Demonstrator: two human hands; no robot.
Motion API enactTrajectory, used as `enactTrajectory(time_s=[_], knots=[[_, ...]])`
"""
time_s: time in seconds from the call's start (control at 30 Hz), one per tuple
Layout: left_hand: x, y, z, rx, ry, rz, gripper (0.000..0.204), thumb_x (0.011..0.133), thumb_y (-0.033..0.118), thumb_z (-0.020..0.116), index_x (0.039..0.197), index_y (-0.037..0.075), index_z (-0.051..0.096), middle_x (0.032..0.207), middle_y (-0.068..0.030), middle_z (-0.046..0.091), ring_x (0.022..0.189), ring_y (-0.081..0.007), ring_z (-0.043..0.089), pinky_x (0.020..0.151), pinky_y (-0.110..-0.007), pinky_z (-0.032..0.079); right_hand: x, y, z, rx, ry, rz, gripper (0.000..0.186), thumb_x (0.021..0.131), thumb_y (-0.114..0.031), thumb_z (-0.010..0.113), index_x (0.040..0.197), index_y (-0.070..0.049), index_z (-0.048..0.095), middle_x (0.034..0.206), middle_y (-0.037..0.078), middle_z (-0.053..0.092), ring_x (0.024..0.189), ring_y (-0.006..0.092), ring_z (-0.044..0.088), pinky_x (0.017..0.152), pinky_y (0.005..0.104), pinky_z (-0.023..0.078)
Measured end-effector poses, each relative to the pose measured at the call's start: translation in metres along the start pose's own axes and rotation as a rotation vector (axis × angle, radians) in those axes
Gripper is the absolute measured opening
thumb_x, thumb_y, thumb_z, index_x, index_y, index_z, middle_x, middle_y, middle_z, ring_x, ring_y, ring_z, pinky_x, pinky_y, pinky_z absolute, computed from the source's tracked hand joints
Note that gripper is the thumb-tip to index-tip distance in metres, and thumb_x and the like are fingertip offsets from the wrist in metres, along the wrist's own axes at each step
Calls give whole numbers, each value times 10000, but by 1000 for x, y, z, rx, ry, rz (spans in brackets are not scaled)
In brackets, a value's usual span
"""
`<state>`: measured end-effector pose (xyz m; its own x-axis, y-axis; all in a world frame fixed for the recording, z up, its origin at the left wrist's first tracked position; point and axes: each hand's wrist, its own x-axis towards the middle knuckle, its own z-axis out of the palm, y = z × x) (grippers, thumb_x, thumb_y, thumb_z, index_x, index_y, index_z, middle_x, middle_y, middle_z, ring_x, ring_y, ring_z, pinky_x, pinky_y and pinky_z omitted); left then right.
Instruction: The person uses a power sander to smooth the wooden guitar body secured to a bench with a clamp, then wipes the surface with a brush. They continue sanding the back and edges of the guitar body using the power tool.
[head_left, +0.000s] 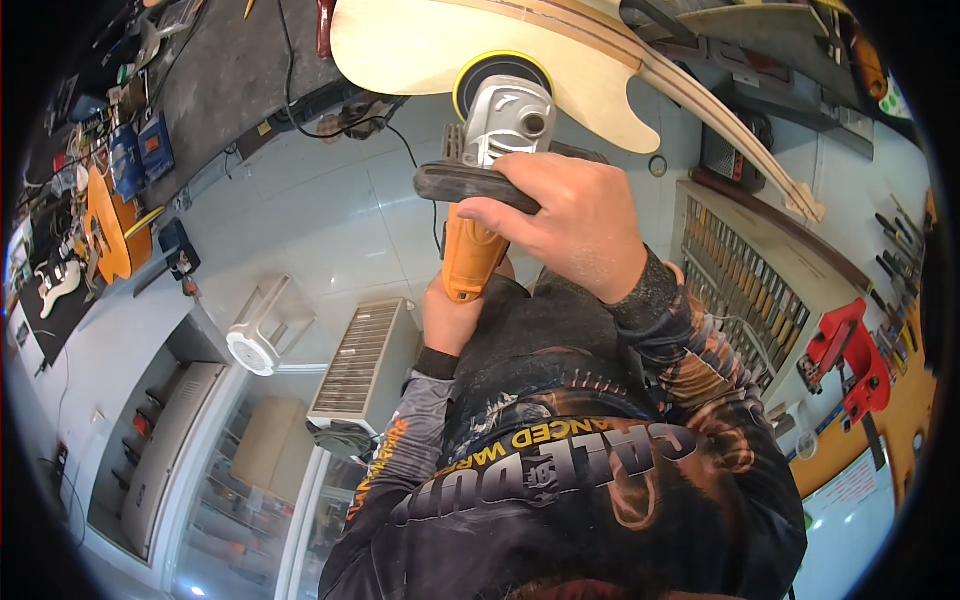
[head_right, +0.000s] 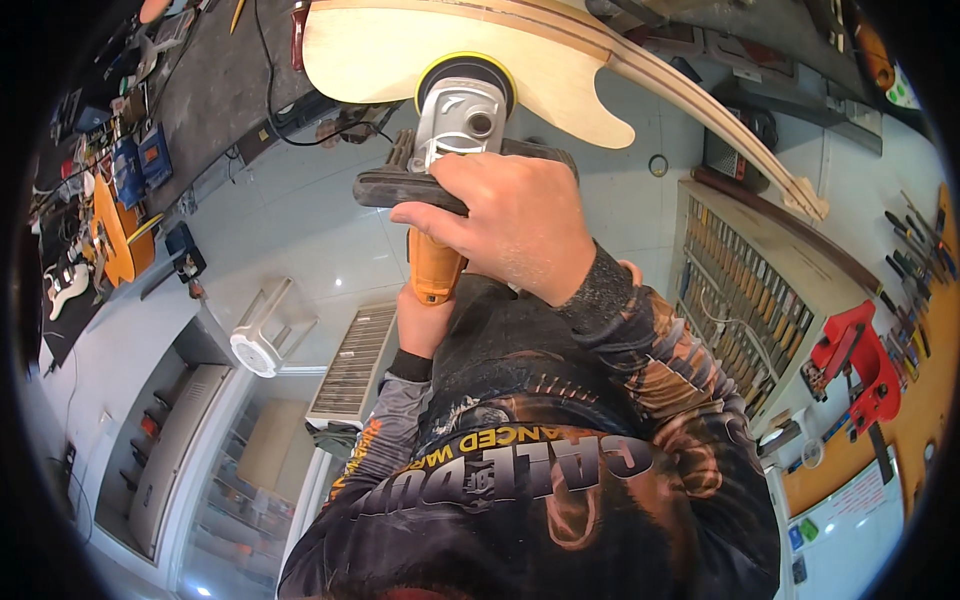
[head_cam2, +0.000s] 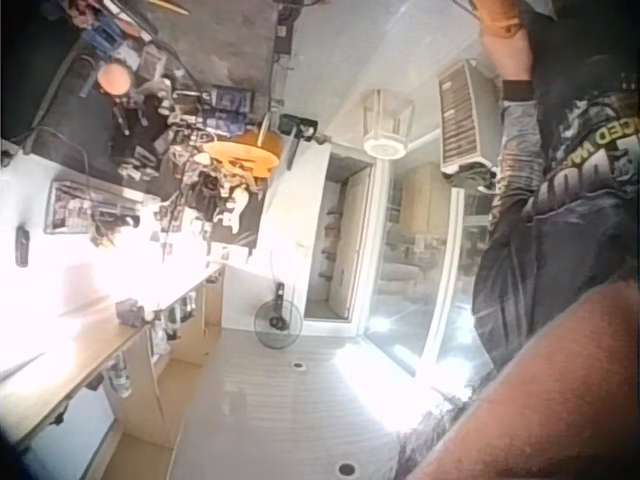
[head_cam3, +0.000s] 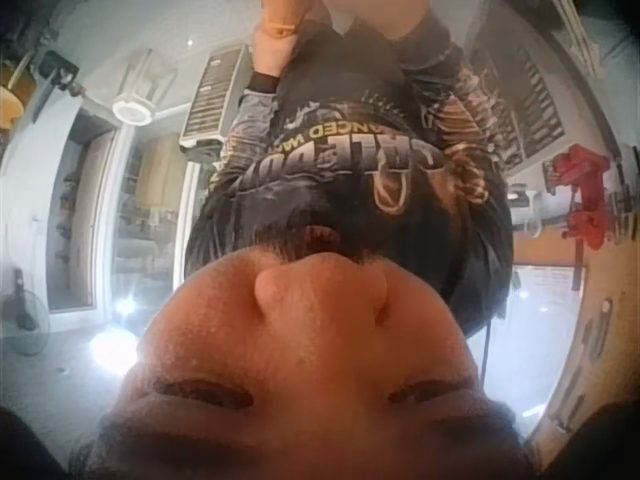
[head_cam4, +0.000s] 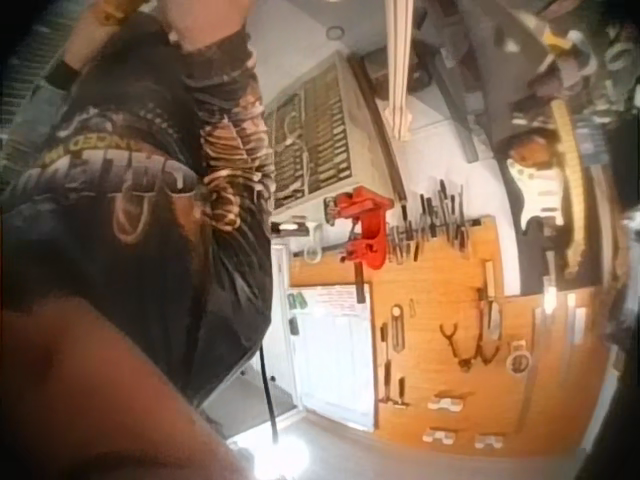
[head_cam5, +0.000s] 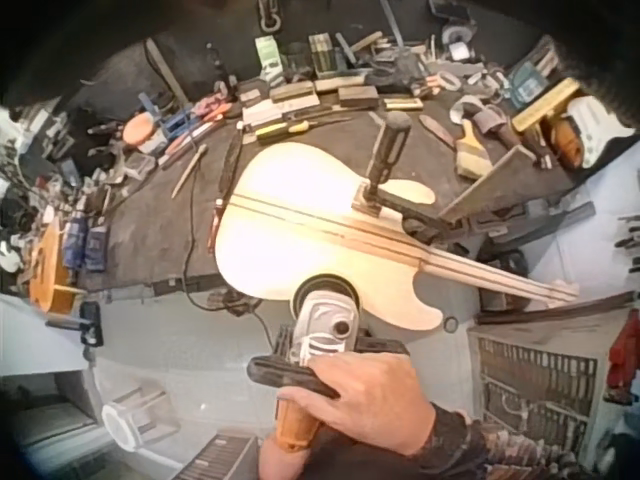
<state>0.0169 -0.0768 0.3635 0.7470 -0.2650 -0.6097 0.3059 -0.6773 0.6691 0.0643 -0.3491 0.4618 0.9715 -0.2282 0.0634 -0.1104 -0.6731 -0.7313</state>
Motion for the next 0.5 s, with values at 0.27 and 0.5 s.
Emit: enactTrajectory(time_s=[0.27,0.5], knots=[[14,-23,-20,-62,-6,-26,277,853,66,791,1102,-42,739,970,-168,815,919,-273,799,827,-404,598,16,-9,28,-20,101,-41,516,937,-585,792,800,-97,695,712,74,694,636,300,707,547,410,519],[26,-10,-30,69,-119,27,285,856,76,799,1109,-42,740,984,-179,821,935,-270,805,832,-403,601,-6,-6,15,-44,185,41,502,927,-565,819,793,-99,686,704,71,679,618,297,691,555,402,531]])
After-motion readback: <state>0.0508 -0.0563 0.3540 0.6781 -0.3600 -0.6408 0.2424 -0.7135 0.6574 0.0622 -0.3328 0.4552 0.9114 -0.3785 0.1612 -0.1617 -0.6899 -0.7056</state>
